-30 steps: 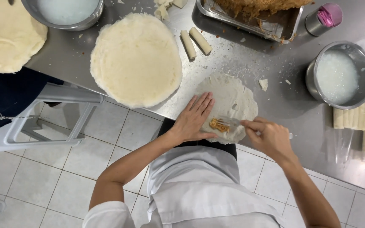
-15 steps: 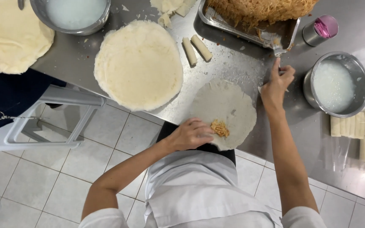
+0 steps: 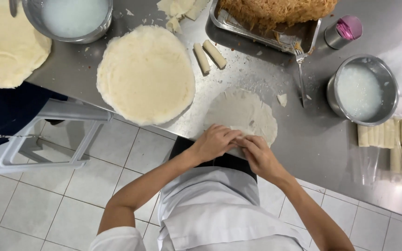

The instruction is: Rolling thin dough wrappers with a meat-based filling on a stainless steel preparation table in a food production facility.

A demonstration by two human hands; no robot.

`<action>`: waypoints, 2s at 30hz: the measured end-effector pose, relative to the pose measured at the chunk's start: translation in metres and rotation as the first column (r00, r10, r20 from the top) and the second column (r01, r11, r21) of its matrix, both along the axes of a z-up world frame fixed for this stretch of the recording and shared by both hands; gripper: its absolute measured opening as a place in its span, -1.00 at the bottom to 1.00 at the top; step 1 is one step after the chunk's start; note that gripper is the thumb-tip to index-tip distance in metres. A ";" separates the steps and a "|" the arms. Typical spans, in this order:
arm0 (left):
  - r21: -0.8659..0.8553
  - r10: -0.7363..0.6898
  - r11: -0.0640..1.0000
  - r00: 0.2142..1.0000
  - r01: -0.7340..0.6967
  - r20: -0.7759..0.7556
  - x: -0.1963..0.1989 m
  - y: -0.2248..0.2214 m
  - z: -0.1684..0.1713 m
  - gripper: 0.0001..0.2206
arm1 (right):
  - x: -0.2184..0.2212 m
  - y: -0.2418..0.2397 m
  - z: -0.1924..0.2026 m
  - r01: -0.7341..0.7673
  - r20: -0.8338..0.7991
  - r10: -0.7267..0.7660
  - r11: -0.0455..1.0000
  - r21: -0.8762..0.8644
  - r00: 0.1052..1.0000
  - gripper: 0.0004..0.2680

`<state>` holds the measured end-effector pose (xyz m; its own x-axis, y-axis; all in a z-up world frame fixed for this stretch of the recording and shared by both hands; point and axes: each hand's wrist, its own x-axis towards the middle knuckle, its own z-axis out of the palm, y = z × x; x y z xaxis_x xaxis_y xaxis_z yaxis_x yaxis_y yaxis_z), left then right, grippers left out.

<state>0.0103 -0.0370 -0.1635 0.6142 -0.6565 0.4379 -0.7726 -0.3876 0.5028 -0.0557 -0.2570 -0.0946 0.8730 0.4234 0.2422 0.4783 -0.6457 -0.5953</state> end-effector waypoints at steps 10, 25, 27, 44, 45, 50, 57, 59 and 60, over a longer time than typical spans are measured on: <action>0.018 -0.093 0.996 0.993 0.092 0.067 0.016 -0.003 0.042 -0.85 | -0.014 -0.067 -0.035 0.378 0.160 -0.349 0.897 -0.229 0.924 -0.74; 0.102 -0.073 0.994 0.898 0.032 0.433 0.005 -0.002 0.046 -0.73 | 0.006 0.006 0.000 0.149 0.254 -0.150 0.989 0.024 0.955 -0.79; 0.058 -0.024 0.998 0.937 0.004 0.349 0.006 -0.012 0.035 -0.69 | 0.022 -0.019 0.027 0.202 0.109 -0.224 0.962 0.182 0.968 -0.90; -0.133 -0.076 0.984 0.950 0.121 0.303 0.013 -0.018 -0.032 -0.72 | 0.104 -0.063 -0.013 0.030 0.313 0.088 0.935 -0.353 0.946 -0.68; -0.145 -0.064 0.983 0.950 0.113 0.305 0.014 -0.017 -0.029 -0.73 | 0.112 -0.068 -0.013 0.066 0.318 0.066 0.920 -0.386 0.946 -0.66; -0.165 -0.032 0.983 0.965 0.077 0.262 0.013 -0.022 -0.034 -0.69 | 0.124 -0.041 -0.022 0.005 0.223 0.088 0.923 -0.384 0.971 -0.63; -0.184 -0.079 0.975 0.972 0.122 0.221 0.027 -0.030 -0.059 -0.76 | 0.157 -0.015 -0.010 -0.010 0.166 0.073 0.936 -0.352 0.983 -0.65; -0.139 -0.072 0.984 0.965 0.109 0.252 0.029 -0.010 -0.015 -0.76 | 0.130 -0.033 -0.019 -0.048 0.102 0.070 0.977 -0.207 0.992 -0.68; -0.096 -0.055 0.992 0.959 0.085 0.277 0.029 0.000 0.008 -0.76 | 0.117 -0.041 -0.023 -0.086 0.032 0.088 0.995 -0.055 0.996 -0.71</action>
